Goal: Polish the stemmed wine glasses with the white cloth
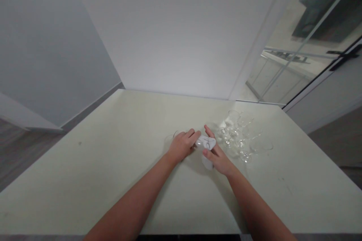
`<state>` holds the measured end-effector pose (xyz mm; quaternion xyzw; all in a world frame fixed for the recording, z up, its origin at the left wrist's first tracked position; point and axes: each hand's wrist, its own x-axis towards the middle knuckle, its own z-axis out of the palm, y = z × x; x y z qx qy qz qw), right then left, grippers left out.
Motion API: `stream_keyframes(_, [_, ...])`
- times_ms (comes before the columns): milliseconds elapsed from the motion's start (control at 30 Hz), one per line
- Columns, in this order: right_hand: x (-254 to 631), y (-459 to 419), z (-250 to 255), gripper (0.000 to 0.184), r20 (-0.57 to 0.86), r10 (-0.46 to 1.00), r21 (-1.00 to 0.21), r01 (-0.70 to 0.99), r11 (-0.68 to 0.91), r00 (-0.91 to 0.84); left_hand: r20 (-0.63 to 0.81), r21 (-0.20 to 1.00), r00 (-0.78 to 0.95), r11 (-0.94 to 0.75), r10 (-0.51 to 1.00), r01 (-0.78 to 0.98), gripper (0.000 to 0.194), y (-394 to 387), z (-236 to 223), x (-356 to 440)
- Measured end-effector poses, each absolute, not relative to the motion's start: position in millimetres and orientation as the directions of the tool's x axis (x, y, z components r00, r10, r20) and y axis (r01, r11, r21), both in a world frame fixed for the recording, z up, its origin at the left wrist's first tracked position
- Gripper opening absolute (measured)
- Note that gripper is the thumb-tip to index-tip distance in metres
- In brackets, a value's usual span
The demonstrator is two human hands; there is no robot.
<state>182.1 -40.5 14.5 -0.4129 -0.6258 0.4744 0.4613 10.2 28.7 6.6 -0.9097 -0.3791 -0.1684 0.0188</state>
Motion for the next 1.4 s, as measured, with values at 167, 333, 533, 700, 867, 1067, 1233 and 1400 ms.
stream_keyframes(167, [182, -38, 8, 0.079, 0.088, 0.995, -0.987, 0.133, 0.094, -0.053, 0.344, 0.023, 0.662, -0.711, 0.665, 0.702, 0.028, 29, 8, 12])
stream_keyframes(333, [187, -34, 1, 0.063, 0.188, 0.982, -0.935, 0.303, 0.184, -0.014, 0.342, 0.007, 0.634, -0.677, 0.694, 0.736, 0.025, 28, 12, 8])
stream_keyframes(533, [187, -39, 16, 0.037, 0.279, 0.937, -0.884, 0.325, 0.336, -0.21, 0.418, 0.096, 0.591, -0.68, 0.691, 0.727, 0.018, 30, 9, 3])
stream_keyframes(700, [187, -41, 26, 0.051, 0.111, 0.993, -0.91, -0.4, 0.112, 0.026, 0.601, 0.477, 0.363, -0.684, 0.712, 0.552, 0.018, 34, 3, 3])
stream_keyframes(867, [185, -35, 28, 0.039, -0.098, 0.987, -0.742, -0.67, 0.013, 0.128, 0.415, 0.906, 0.149, -0.423, 0.897, 0.02, 0.046, 33, 10, 7])
stream_keyframes(1067, [171, -36, 19, 0.041, 0.061, 0.998, -0.847, -0.53, 0.049, -0.005, 0.214, 0.947, 0.391, -0.092, 0.895, -0.309, 0.05, 22, 12, 19])
stream_keyframes(1233, [164, -41, 3, 0.04, 0.135, 0.977, -0.98, -0.17, 0.107, -0.165, 0.216, 0.958, 0.329, -0.134, 0.919, -0.252, 0.05, 21, 14, 19])
stream_keyframes(1400, [160, -40, -3, 0.032, 0.193, 0.974, -0.98, 0.036, 0.198, -0.116, 0.139, 0.983, 0.326, -0.091, 0.935, -0.157, 0.051, 23, 20, 12])
